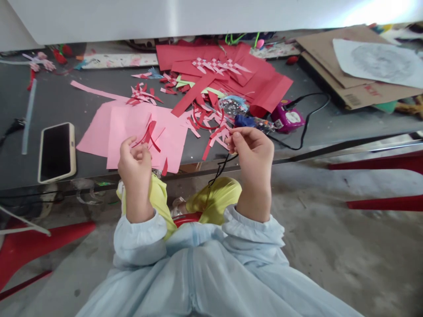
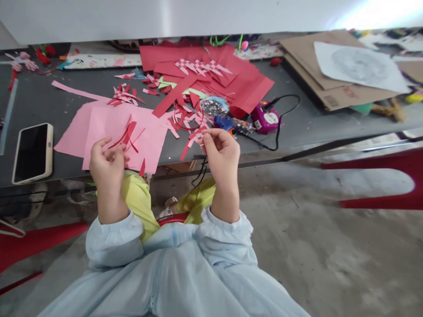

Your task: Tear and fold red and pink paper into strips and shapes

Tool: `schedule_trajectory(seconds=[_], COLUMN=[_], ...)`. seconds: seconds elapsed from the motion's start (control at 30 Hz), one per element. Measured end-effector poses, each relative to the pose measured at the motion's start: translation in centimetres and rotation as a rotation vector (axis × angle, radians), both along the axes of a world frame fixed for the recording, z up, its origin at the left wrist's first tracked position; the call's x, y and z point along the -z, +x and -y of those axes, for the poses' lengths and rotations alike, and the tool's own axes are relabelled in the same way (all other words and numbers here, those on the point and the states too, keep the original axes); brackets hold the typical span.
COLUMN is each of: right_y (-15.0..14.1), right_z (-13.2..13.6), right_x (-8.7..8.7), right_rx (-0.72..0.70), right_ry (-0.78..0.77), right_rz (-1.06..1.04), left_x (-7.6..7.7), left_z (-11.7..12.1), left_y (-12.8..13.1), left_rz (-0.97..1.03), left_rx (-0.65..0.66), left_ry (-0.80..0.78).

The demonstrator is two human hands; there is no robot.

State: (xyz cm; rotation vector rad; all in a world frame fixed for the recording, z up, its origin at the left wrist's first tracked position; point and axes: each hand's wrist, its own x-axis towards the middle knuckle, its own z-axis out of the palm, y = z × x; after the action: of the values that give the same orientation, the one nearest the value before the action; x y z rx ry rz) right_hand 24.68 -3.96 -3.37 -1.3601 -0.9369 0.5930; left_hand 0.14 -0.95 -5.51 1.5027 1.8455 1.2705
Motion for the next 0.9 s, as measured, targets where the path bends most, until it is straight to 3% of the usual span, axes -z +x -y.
schedule_trajectory(seconds=[0.27, 0.47, 0.7, 0.9], right_y=[1.5, 0.0, -1.5, -1.4], right_z=[-0.2, -2.0, -4.1, -4.2], right_x=[0.4, 0.7, 1.7, 2.4], right_rx=[0.109, -0.102, -0.121, -0.071], right_ry=[-0.188, -0.121, -0.147, -0.111], right_rz=[0.531, 0.892, 1.047, 1.0], left_x=[-0.3, -0.6, -0.2, 0.1], left_z=[-0.2, 0.0, 0.0, 0.0], left_y=[0.2, 0.2, 0.1, 0.0], left_rz=[-0.003, -0.041, -0.037, 0.028], left_rx=[-0.018, 0.004, 0.065, 0.096], left_ry=[0.099, 0.124, 0.126, 0.136])
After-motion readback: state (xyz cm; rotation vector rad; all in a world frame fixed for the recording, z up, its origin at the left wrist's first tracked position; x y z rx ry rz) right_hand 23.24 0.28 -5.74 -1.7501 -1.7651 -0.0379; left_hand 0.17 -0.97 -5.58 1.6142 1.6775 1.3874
